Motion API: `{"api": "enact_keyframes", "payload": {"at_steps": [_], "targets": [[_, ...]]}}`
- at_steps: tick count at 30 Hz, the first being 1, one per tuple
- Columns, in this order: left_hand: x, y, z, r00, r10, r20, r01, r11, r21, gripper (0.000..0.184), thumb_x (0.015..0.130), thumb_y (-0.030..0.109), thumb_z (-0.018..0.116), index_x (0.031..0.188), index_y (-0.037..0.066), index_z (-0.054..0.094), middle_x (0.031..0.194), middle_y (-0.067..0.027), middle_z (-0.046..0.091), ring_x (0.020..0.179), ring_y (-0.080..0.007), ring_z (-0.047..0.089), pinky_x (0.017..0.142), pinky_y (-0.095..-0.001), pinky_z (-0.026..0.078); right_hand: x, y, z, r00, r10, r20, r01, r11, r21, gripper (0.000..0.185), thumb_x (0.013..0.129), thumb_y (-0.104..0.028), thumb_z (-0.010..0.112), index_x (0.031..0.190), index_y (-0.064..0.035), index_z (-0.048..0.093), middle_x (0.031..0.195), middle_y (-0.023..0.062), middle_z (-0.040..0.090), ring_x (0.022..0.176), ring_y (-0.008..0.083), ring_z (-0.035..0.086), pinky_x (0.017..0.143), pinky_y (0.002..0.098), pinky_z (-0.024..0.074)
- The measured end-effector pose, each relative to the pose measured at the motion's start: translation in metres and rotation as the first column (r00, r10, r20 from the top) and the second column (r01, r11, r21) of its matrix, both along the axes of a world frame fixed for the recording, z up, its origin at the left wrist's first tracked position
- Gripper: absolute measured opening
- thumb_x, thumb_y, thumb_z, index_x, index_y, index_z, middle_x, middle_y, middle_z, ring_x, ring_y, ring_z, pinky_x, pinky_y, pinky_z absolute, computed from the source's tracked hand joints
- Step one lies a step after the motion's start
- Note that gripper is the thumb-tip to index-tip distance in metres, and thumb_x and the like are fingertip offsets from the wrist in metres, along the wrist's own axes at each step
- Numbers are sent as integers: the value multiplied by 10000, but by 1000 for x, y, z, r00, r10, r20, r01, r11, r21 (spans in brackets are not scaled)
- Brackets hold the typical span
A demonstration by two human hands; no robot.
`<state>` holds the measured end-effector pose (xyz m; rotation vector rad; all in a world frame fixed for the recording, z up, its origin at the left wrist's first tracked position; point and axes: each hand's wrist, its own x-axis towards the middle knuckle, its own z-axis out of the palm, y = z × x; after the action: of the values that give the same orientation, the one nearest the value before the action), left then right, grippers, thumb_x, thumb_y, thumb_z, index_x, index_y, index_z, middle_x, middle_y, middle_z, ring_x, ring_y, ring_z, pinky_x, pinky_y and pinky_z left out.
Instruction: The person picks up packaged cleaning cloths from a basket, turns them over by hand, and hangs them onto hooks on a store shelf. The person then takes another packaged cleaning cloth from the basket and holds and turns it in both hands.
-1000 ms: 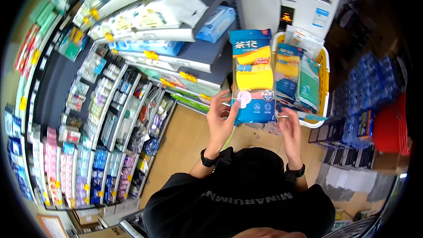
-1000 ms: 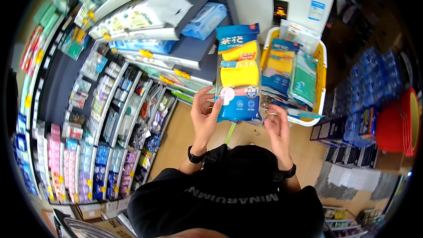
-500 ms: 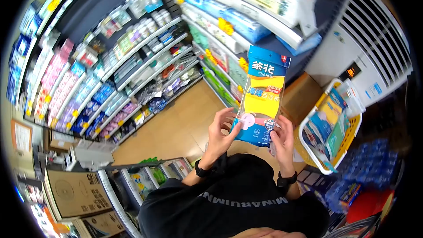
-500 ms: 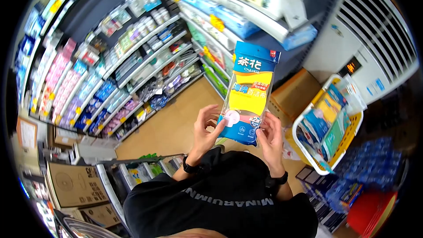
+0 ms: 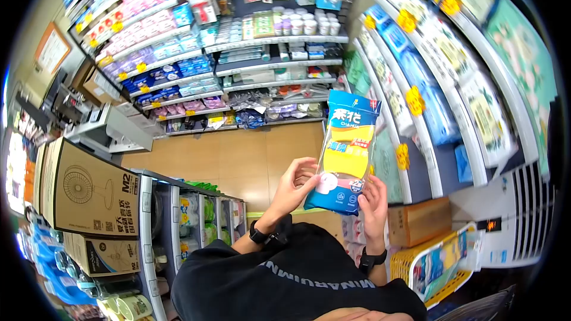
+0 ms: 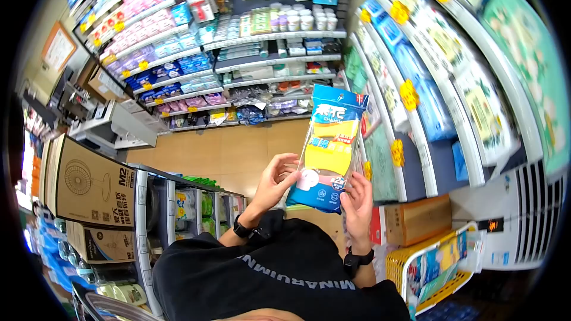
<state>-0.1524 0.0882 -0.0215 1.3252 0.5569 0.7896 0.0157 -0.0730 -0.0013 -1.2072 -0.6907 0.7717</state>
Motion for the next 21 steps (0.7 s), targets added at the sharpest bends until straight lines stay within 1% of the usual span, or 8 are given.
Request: {"api": "enact_keyframes", "payload": {"at_steps": [1,2,3,5,9,14,17,21], "targets": [[-4,10,0,1000,0,8,0,1000,-23,440,952,94,682,1341,18,492,1208,-85,610,1009,-122,617,884,-253,517,-1,11,0,1000,18,-5,-18,1000,-4,592,930,-57,614,1455,-1,346,1324,155,519,1202,200,536,1028,302,414],[-7,20,-2,1000,16,16,-16,1000,-25,419,963,100,668,1337,11,503,1172,-78,614,1008,-111,615,882,-250,519,-2,23,-6,1000,25,-3,-25,1000,9,587,925,-15,623,1443,6,348,1343,181,500,1156,199,539,992,319,454],[-10,31,-4,999,32,24,-31,999,-23,419,963,100,668,1337,11,503,1172,-78,614,1008,-111,615,882,-250,519,-4,34,-6,999,41,5,-41,999,11,587,925,-15,623,1443,6,348,1343,181,500,1156,199,539,992,319,454],[-16,52,-7,994,76,83,-71,996,-60,386,970,139,673,1304,0,537,1098,-52,619,914,-86,627,798,-225,517,-11,57,-5,997,78,17,-78,997,5,594,922,-25,627,1447,7,351,1348,191,496,1169,208,537,1004,327,447],[-32,92,-5,983,102,151,-87,991,-102,358,981,130,656,1293,-11,551,1033,-34,621,874,-71,624,780,-214,524,-31,99,1,991,104,82,-107,994,35,585,923,-43,605,1448,19,357,1345,170,522,1198,211,547,1022,316,425],[-55,127,-3,985,108,137,-95,991,-98,342,987,111,638,1295,-15,556,1008,-20,628,860,-64,623,779,-214,532,-49,141,3,995,92,33,-94,994,50,585,925,-39,606,1453,19,360,1293,181,572,1192,204,549,1035,321,422],[-59,144,-8,983,132,127,-117,986,-120,327,995,114,622,1291,-14,566,992,-19,641,852,-64,623,776,-217,532,-49,154,0,990,118,75,-120,993,21,588,928,5,600,1459,17,346,1320,190,565,1204,213,549,1047,335,427],[-57,156,-15,986,151,75,-143,984,-103,325,1014,152,594,1302,2,592,976,-6,667,822,-48,603,707,-199,493,-49,163,-1,993,119,22,-119,993,23,579,928,16,600,1455,12,361,1311,180,572,1209,205,545,1051,341,427]]}}
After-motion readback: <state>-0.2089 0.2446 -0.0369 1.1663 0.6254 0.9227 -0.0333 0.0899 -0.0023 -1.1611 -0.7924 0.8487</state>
